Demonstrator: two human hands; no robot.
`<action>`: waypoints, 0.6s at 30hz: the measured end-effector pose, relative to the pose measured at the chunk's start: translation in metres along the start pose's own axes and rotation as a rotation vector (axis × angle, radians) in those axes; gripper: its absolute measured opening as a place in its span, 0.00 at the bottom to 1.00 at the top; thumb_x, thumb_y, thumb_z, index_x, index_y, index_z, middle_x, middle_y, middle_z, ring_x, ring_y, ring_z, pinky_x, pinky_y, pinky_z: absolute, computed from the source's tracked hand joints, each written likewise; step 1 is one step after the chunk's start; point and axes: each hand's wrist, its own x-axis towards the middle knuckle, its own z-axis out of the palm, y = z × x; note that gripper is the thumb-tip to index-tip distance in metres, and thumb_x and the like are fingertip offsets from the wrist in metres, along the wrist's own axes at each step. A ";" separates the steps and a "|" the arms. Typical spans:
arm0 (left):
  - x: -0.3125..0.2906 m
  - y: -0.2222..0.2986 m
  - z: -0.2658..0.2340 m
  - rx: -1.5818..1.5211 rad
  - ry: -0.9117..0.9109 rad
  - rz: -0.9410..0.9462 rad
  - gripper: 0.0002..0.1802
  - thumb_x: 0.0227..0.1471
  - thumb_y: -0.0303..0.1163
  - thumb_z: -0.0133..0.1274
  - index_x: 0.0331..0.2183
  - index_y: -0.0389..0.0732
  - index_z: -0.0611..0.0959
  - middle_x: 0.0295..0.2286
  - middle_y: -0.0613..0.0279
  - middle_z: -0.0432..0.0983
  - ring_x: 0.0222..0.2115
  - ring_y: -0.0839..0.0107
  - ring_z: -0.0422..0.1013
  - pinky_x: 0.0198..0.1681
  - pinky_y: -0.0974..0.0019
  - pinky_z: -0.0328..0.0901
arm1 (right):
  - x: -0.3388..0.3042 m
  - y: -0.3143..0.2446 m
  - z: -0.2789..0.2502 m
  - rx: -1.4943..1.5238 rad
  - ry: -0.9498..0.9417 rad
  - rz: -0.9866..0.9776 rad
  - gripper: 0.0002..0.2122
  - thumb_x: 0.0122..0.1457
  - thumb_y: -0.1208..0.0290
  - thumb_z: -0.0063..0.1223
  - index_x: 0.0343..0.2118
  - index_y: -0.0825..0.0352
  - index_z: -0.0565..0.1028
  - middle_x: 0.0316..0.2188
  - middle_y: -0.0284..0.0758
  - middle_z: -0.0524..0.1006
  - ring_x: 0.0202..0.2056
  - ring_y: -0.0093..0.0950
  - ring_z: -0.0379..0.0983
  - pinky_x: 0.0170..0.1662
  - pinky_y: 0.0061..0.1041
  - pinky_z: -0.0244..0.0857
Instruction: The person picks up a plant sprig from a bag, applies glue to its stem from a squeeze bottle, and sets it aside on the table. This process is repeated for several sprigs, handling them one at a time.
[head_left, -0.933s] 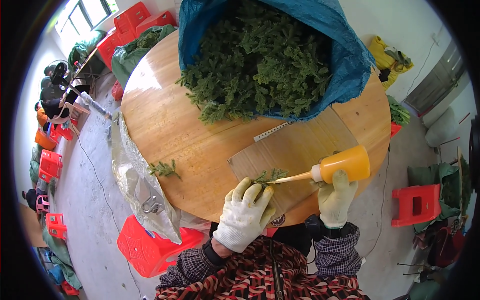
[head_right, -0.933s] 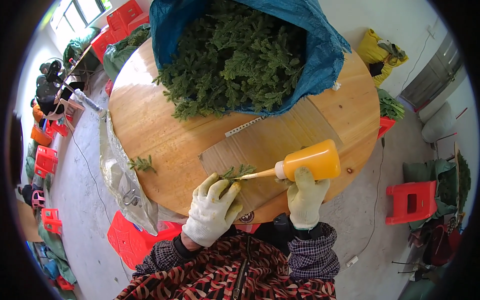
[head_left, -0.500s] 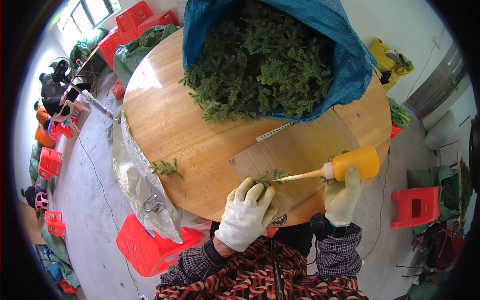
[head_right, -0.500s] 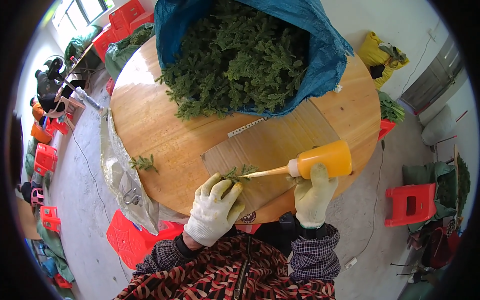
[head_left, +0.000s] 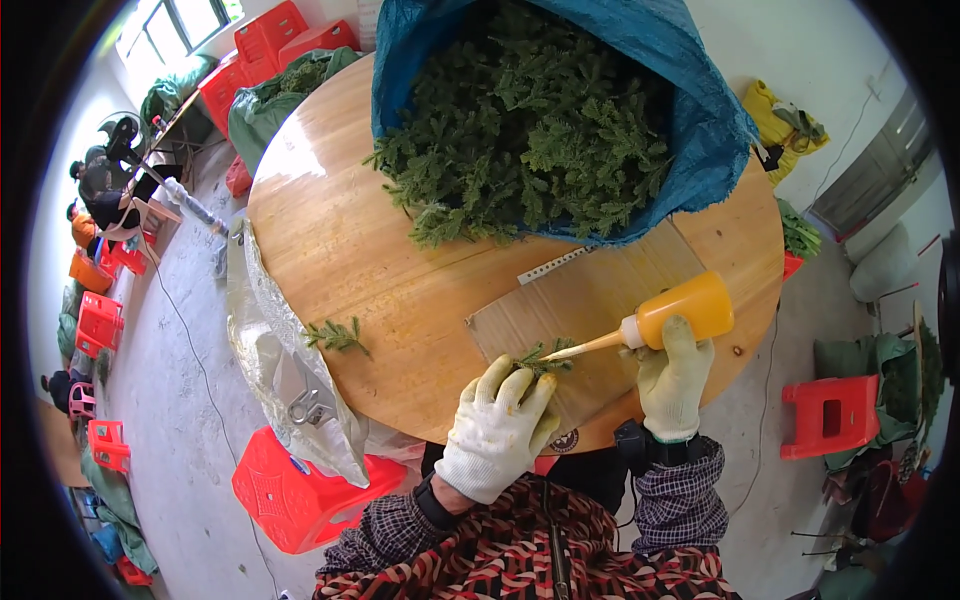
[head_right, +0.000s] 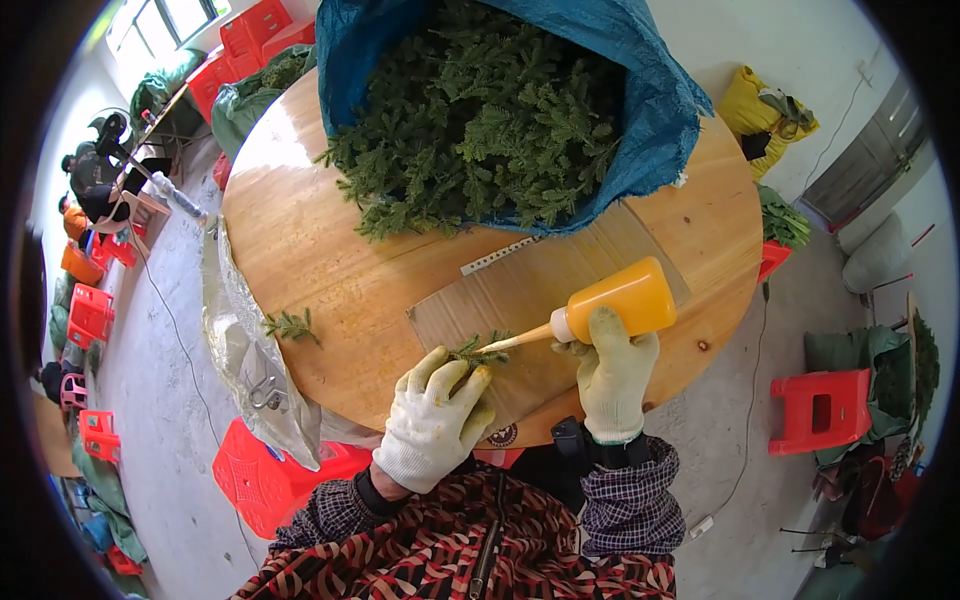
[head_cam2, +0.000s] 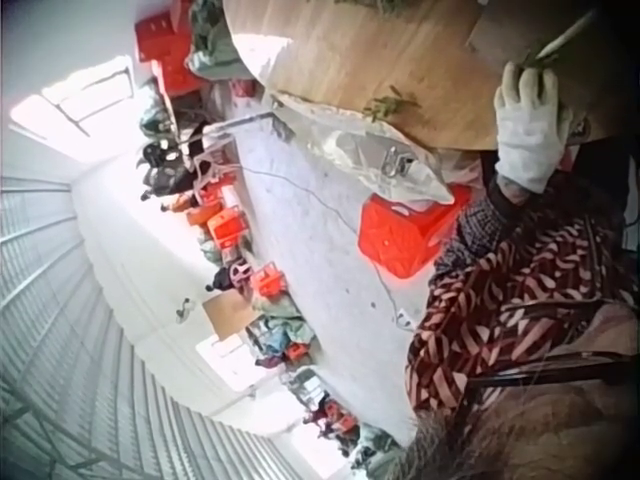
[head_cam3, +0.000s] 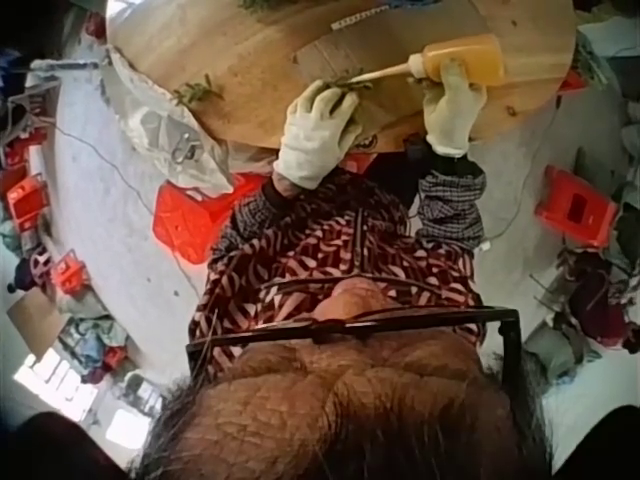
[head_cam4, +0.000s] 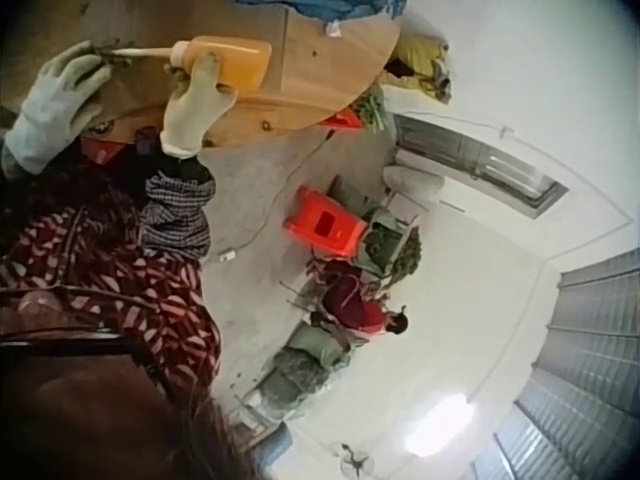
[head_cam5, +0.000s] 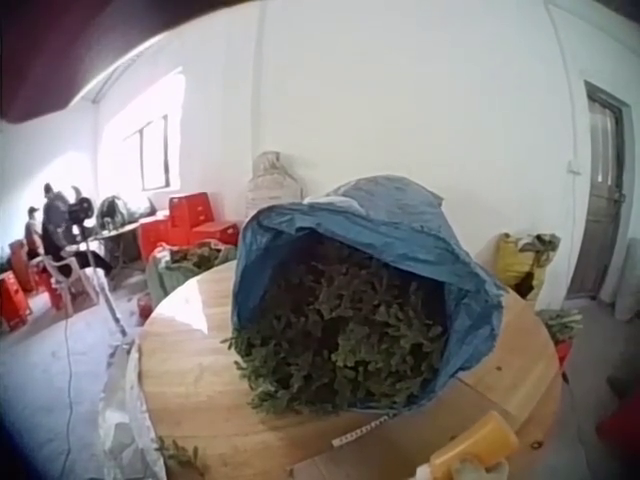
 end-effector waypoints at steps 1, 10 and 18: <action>0.000 0.000 0.000 -0.003 -0.001 -0.002 0.24 0.41 0.34 0.60 0.43 0.43 0.77 0.42 0.59 0.68 0.51 0.54 0.62 0.50 0.53 0.61 | 0.000 -0.001 0.000 -0.007 0.005 0.004 0.14 0.60 0.62 0.52 0.38 0.69 0.70 0.28 0.36 0.73 0.25 0.24 0.69 0.28 0.25 0.68; 0.000 0.000 -0.001 0.007 0.001 -0.004 0.24 0.41 0.34 0.60 0.44 0.43 0.78 0.42 0.60 0.69 0.51 0.55 0.63 0.50 0.53 0.61 | 0.008 -0.004 -0.014 -0.024 0.004 -0.027 0.13 0.62 0.62 0.50 0.38 0.69 0.70 0.27 0.36 0.73 0.26 0.25 0.70 0.28 0.24 0.69; 0.001 0.003 -0.003 0.001 -0.010 -0.016 0.25 0.41 0.34 0.60 0.45 0.42 0.78 0.43 0.59 0.68 0.51 0.53 0.62 0.51 0.53 0.60 | 0.009 -0.007 -0.024 -0.012 0.033 -0.003 0.13 0.62 0.62 0.49 0.40 0.69 0.69 0.30 0.36 0.73 0.27 0.25 0.71 0.28 0.25 0.69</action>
